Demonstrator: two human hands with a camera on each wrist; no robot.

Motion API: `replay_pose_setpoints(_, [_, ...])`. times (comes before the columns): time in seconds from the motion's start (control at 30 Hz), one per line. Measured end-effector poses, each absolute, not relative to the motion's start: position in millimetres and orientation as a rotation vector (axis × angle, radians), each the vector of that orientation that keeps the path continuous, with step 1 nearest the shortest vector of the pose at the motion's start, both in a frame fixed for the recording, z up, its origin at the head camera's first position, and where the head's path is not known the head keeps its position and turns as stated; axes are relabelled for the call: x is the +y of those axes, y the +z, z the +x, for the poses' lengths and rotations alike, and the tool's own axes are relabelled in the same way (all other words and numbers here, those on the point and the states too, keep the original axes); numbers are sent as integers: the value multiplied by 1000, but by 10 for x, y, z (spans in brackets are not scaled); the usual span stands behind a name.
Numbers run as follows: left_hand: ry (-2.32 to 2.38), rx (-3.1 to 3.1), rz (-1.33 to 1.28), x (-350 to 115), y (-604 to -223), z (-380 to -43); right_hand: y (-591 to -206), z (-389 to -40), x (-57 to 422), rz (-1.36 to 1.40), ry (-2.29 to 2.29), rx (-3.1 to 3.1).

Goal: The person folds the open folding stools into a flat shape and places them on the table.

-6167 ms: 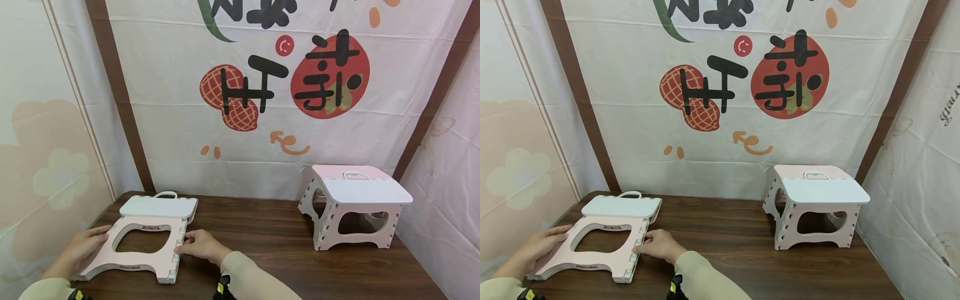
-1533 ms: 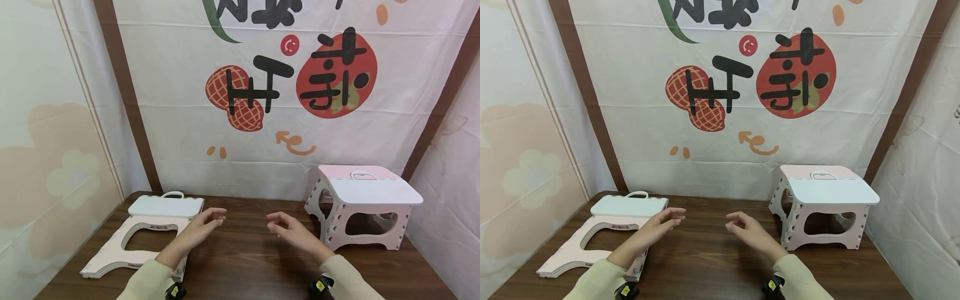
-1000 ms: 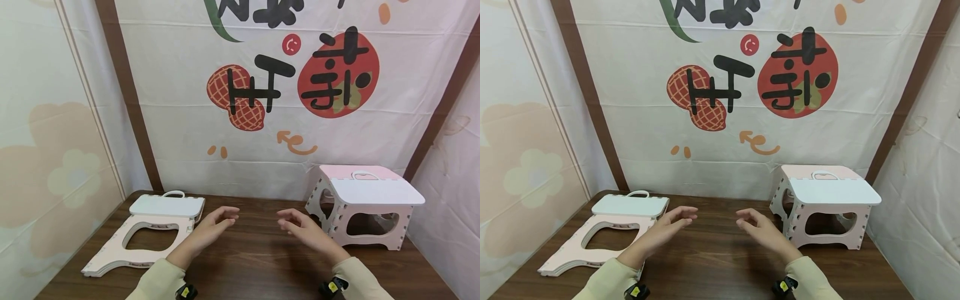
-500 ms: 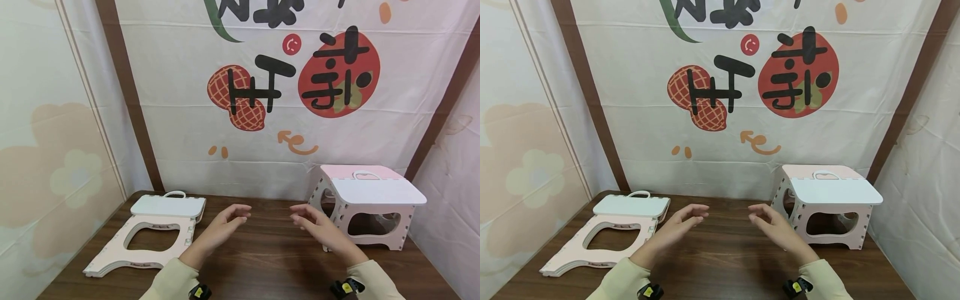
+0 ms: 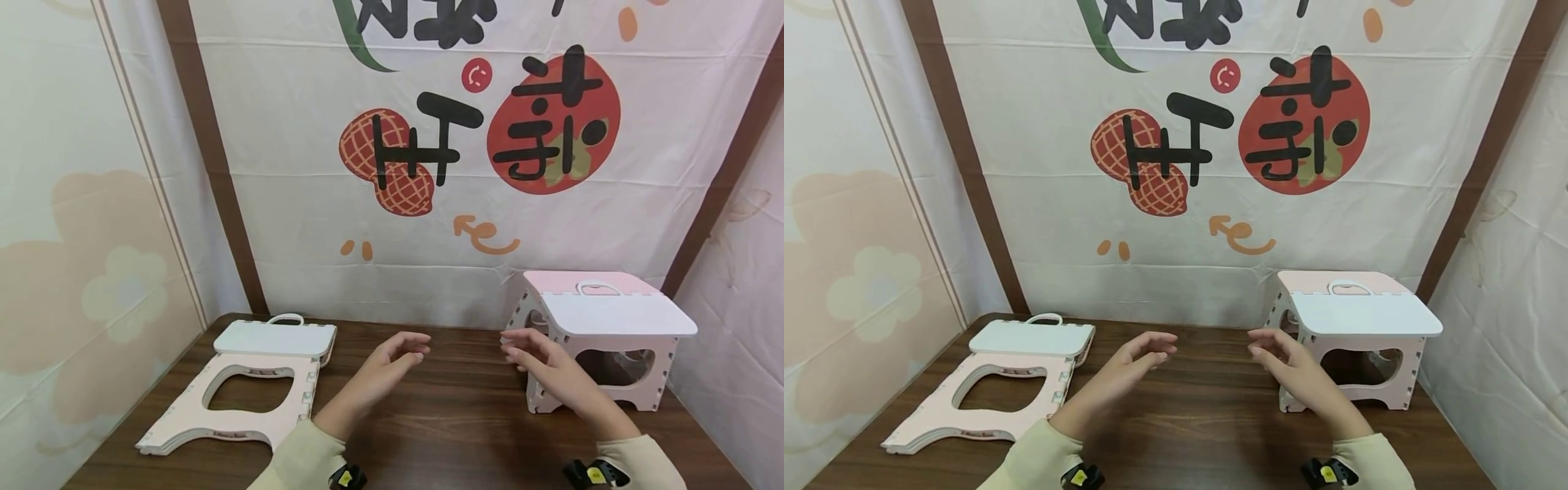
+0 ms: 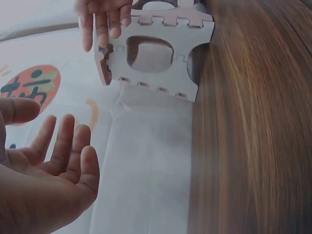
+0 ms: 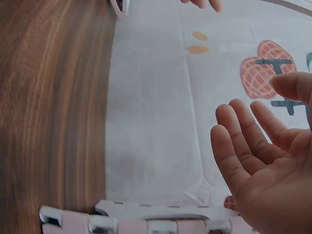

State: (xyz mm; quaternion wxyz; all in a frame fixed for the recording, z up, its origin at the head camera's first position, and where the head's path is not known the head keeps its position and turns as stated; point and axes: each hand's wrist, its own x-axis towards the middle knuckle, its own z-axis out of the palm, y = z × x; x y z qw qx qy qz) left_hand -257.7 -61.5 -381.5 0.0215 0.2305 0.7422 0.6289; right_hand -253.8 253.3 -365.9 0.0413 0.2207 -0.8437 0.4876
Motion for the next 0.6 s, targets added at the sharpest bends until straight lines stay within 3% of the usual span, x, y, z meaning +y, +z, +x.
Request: replay_pose_setpoints(0.6, [2008, 2178, 755, -330, -3770, -2571, -3438, -2346, 2903, 713, 1370, -2497])
